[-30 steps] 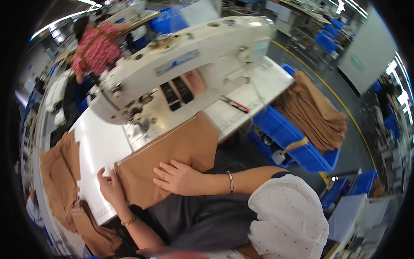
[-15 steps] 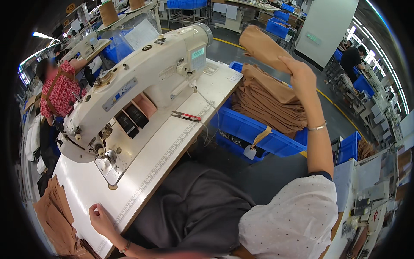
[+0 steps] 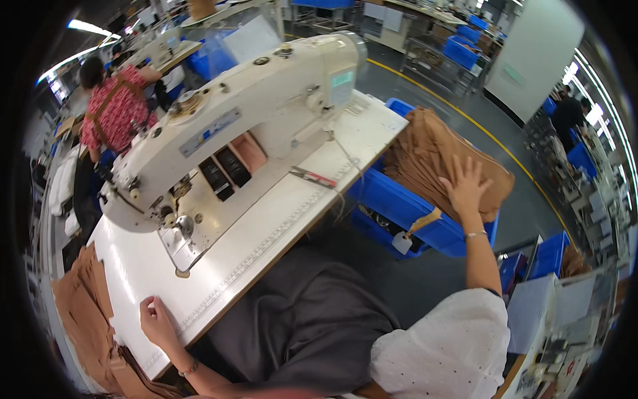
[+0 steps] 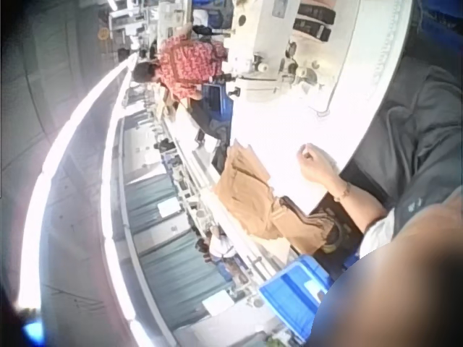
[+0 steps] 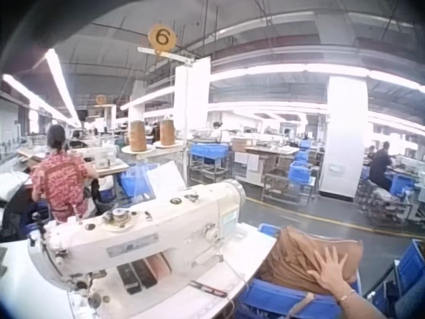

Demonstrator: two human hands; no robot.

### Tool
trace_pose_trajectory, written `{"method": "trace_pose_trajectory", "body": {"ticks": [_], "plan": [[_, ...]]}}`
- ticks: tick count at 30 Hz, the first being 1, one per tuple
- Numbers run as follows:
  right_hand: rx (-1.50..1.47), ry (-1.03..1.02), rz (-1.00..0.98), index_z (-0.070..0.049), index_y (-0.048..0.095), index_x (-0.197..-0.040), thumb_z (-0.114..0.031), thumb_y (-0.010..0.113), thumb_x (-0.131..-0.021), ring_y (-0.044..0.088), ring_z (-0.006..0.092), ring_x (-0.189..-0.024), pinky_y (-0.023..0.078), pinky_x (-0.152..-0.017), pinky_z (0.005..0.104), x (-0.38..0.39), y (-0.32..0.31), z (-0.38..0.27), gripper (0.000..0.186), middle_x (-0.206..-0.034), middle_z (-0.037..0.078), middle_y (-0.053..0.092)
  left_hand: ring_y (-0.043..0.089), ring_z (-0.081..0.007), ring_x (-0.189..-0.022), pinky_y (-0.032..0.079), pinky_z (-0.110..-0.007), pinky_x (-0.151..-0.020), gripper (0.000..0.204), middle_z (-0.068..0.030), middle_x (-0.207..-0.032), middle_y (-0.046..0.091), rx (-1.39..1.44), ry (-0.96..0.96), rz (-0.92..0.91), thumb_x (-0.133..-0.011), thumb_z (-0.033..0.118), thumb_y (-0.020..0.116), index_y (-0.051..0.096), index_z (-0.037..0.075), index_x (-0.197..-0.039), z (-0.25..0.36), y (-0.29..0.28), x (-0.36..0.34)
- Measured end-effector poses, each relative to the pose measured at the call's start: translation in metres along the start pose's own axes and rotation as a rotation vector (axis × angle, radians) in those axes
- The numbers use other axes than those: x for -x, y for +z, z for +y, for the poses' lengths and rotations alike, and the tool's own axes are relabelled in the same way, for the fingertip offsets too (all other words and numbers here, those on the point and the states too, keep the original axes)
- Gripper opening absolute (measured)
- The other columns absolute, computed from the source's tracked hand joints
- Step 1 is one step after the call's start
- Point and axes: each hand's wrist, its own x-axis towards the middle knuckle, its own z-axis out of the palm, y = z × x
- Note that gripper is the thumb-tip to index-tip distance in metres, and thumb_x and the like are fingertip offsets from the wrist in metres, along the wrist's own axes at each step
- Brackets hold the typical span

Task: Sewing pieces of brown leather or fabric together using an industrial sewing machine.

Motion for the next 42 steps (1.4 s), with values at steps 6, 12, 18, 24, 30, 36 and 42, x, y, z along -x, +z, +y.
{"method": "trace_pose_trajectory", "body": {"ticks": [6,12,18,24,30,36,42], "plan": [[0.125,0.045,-0.121,-0.023,0.032,-0.169,-0.076,0.05,-0.098,0.035,0.0415,-0.154,0.037,-0.119,0.062,0.0,0.034,0.052,0.091,-0.173,0.014,0.033,0.069,-0.0307,-0.065,0.052,-0.043,-0.063,0.012,-0.0107,-0.07,0.07,-0.037,-0.128,-0.014,-0.096,0.023,0.071,0.076,0.015,-0.102,0.015,-0.006,0.003],[0.028,0.05,-0.14,-0.011,0.049,-0.159,-0.068,0.052,-0.103,0.053,0.0471,-0.14,0.036,-0.119,0.0668,-0.029,0.063,0.08,0.08,-0.161,0.026,0.047,0.072,-0.0285,-0.075,0.056,-0.039,-0.073,0.025,-0.0114,-0.083,0.076,0.187,-0.133,-0.224,-0.093,0.026,0.075,0.077,0.008,-0.111,0.004,-0.033,-0.002],[-0.036,-0.185,0.154,-0.003,0.049,-0.157,-0.077,0.044,-0.101,0.042,0.0431,-0.15,0.029,-0.121,0.0636,-0.054,0.011,0.081,0.093,-0.16,0.025,0.048,0.073,-0.0291,-0.094,0.056,-0.042,-0.08,0.023,-0.0087,-0.099,0.078,-0.134,-0.004,-0.017,-0.094,0.025,0.075,0.078,0.008,-0.108,-0.084,-0.085,-0.055],[0.139,-0.373,0.387,-0.003,0.058,-0.148,-0.044,0.045,-0.114,0.049,0.0353,-0.148,0.037,-0.119,0.0623,-0.065,-0.036,-0.043,0.054,-0.161,0.02,0.049,0.072,-0.0334,-0.103,0.057,-0.046,-0.084,0.025,-0.0114,-0.101,0.078,-0.416,-0.147,0.172,-0.09,0.028,0.08,0.079,0.009,-0.105,-0.204,-0.135,-0.135],[-0.209,-1.045,0.803,-0.006,0.057,-0.147,-0.033,0.047,-0.114,0.047,0.0379,-0.148,0.026,-0.124,0.0662,-0.008,-0.091,-0.167,0.044,-0.16,0.017,0.05,0.071,-0.0331,-0.108,0.058,-0.045,-0.086,0.03,-0.0132,-0.109,0.076,-0.338,-0.428,0.012,-0.086,0.034,0.084,0.079,0.011,-0.105,-0.264,-0.15,-0.15],[-0.584,-1.426,0.452,-0.008,0.061,-0.136,-0.04,0.048,-0.112,0.054,0.0414,-0.138,0.019,-0.122,0.074,0.099,-0.113,-0.259,0.042,-0.151,0.021,0.055,0.066,-0.0336,-0.115,0.057,-0.048,-0.092,0.019,-0.0087,-0.114,0.07,-0.835,-0.204,0.567,-0.09,0.024,0.077,0.076,0.007,-0.099,-0.289,-0.148,-0.164],[-0.749,-1.552,0.305,-0.011,0.06,-0.138,-0.051,0.049,-0.11,0.057,0.0419,-0.134,0.019,-0.12,0.0773,0.139,-0.143,-0.337,0.05,-0.152,0.021,0.053,0.067,-0.0323,-0.117,0.056,-0.051,-0.094,0.015,-0.0087,-0.122,0.073,-0.842,-0.386,0.367,-0.094,0.016,0.069,0.075,0.006,-0.102,-0.323,-0.171,-0.186]]}}
